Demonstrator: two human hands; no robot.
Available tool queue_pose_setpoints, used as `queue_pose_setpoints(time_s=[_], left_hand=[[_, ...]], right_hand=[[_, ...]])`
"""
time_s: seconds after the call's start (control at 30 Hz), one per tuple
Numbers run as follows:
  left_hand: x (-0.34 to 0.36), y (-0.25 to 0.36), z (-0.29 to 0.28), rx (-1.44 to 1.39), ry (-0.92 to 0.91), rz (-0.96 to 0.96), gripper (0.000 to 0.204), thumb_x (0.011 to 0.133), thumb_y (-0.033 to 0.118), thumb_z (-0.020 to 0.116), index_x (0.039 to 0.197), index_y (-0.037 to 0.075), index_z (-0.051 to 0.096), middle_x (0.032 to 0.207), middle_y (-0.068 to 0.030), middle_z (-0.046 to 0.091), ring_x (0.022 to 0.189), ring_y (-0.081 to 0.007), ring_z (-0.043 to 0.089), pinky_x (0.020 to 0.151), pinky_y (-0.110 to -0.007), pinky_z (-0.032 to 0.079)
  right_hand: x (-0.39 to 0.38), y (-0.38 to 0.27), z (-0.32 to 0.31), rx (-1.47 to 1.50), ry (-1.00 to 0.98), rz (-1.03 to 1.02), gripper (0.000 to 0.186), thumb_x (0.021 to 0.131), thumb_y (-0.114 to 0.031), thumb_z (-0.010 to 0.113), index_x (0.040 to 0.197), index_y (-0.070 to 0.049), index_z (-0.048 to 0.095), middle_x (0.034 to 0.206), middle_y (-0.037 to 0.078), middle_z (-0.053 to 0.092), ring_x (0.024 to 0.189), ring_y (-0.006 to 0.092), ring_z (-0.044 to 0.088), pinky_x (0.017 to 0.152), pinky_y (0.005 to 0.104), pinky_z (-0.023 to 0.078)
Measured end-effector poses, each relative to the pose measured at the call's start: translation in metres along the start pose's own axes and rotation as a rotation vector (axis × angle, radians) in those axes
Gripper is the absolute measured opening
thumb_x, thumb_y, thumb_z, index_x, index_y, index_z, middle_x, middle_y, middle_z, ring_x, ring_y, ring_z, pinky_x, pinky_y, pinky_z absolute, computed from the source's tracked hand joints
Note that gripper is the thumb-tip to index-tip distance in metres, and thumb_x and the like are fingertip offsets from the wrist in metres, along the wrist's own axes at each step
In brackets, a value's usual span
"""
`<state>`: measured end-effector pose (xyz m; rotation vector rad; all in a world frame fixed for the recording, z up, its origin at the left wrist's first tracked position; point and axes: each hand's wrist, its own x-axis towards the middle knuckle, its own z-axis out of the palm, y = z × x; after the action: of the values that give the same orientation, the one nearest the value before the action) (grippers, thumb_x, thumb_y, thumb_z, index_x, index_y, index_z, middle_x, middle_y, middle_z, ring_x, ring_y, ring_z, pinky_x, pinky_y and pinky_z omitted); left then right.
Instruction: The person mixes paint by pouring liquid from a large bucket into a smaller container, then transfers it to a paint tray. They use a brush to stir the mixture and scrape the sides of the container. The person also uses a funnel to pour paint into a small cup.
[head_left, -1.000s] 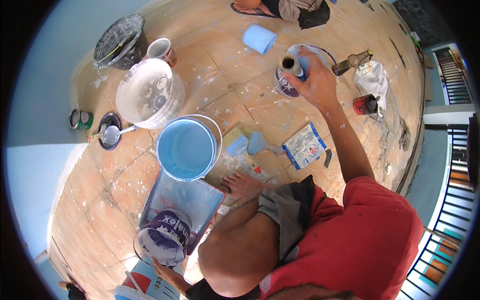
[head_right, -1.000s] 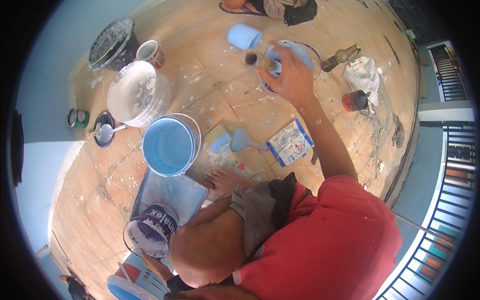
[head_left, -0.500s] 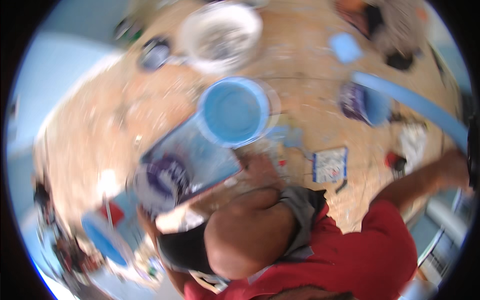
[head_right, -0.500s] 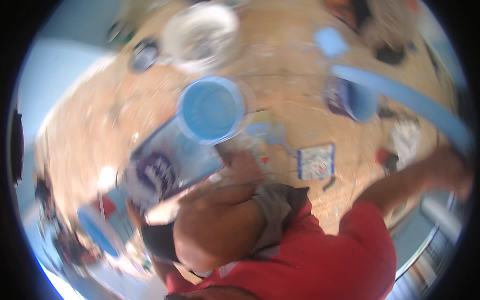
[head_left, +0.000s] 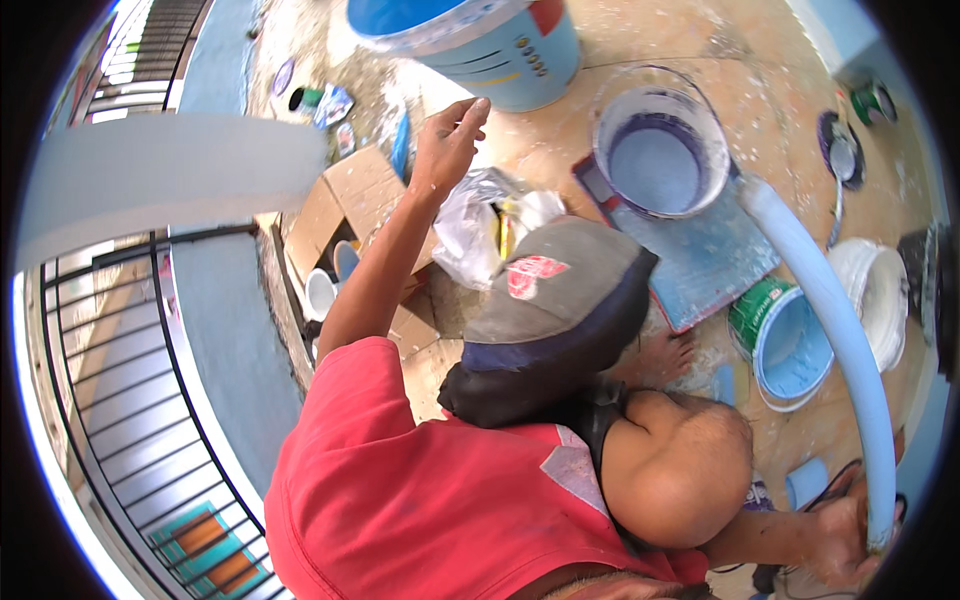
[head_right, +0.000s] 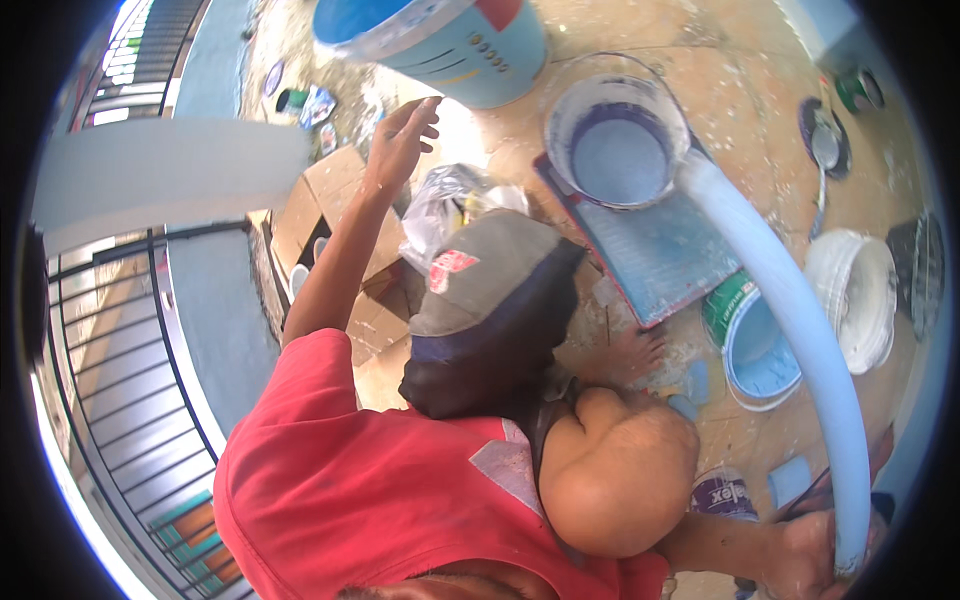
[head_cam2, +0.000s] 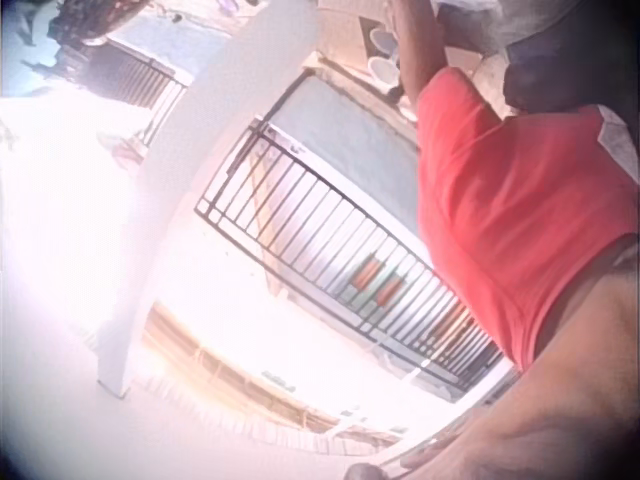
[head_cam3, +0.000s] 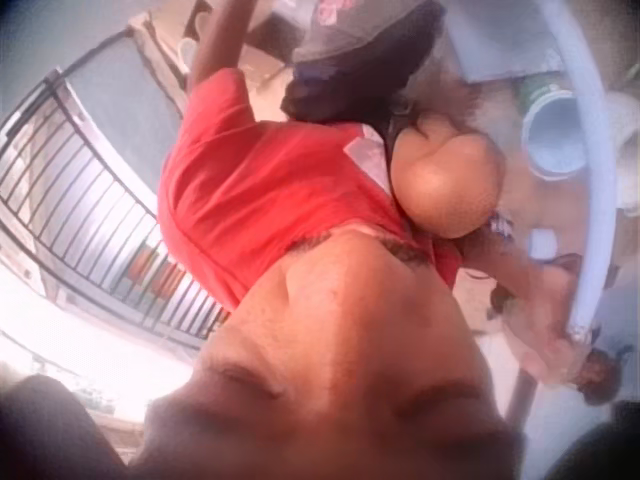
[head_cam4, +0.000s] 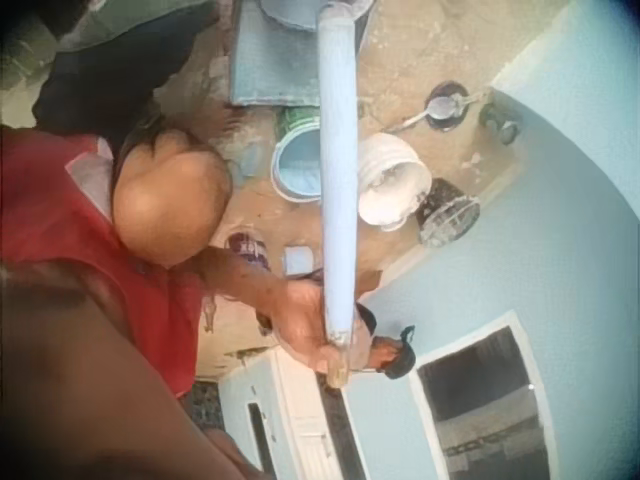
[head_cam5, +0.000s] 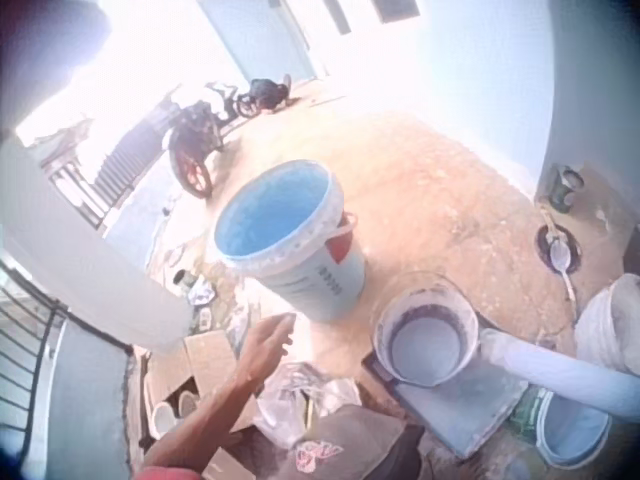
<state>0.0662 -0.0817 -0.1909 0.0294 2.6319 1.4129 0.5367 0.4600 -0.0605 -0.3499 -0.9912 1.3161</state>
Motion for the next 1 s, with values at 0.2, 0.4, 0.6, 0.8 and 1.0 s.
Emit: queue_pose_setpoints(time_s=[0.2, 0.4, 0.6, 0.8, 1.0], left_hand=[[-0.093, -0.067, -0.055, 0.262, 0.367, -0.079, 0.065, 0.098, 0.044, 0.075, 0.138, -0.006, 0.064, 0.118, -0.0213, 0.070, 0.105, -0.0294, 0.069, 0.093, -0.041, 0.055], [-0.183, -0.088, 0.022, 0.530, 0.260, -0.144, 0.076, 0.085, 0.045, 0.086, 0.133, -0.006, 0.055, 0.130, -0.0245, 0.056, 0.127, -0.0427, 0.055, 0.103, -0.049, 0.049], [-0.149, -0.103, 0.002, 0.159, 0.295, -0.215, 0.027, 0.095, 0.021, 0.077, 0.101, -0.003, 0.066, 0.082, -0.0128, 0.073, 0.074, -0.0301, 0.071, 0.077, -0.036, 0.057], [-0.099, -0.105, -0.047, -0.517, 0.431, -0.217, 0.017, 0.102, 0.014, 0.072, 0.107, -0.001, 0.066, 0.097, -0.0057, 0.073, 0.086, -0.0083, 0.067, 0.077, -0.026, 0.055], [-0.043, -0.107, -0.072, -0.441, 0.651, -0.155, 0.025, 0.098, 0.016, 0.079, 0.106, -0.004, 0.066, 0.092, -0.0074, 0.073, 0.080, -0.0120, 0.067, 0.072, -0.029, 0.055]], right_hand=[[-0.127, 0.159, 0.179, 0.268, -1.002, 0.393, 0.063, 0.100, -0.029, 0.065, 0.153, -0.001, 0.045, 0.154, 0.031, 0.046, 0.145, 0.0414, 0.048, 0.125, 0.0576, 0.033], [-0.262, 0.219, 0.303, -0.009, -1.311, 0.318, 0.057, 0.090, -0.007, 0.074, 0.142, 0.001, 0.051, 0.133, 0.030, 0.061, 0.130, 0.0385, 0.060, 0.115, 0.0527, 0.044], [-0.235, 0.224, 0.318, 0.069, -1.215, 0.362, 0.053, 0.094, -0.012, 0.071, 0.141, 0.005, 0.053, 0.135, 0.033, 0.060, 0.130, 0.0412, 0.060, 0.116, 0.0569, 0.044], [-0.202, 0.223, 0.304, 0.140, -1.176, 0.303, 0.055, 0.099, -0.017, 0.065, 0.148, 0.002, 0.047, 0.141, 0.038, 0.054, 0.137, 0.0457, 0.055, 0.119, 0.0620, 0.041], [-0.294, 0.237, 0.336, 0.114, -1.465, 0.164, 0.050, 0.091, -0.005, 0.082, 0.136, -0.008, 0.058, 0.139, 0.029, 0.062, 0.133, 0.0395, 0.060, 0.110, 0.0509, 0.050]])
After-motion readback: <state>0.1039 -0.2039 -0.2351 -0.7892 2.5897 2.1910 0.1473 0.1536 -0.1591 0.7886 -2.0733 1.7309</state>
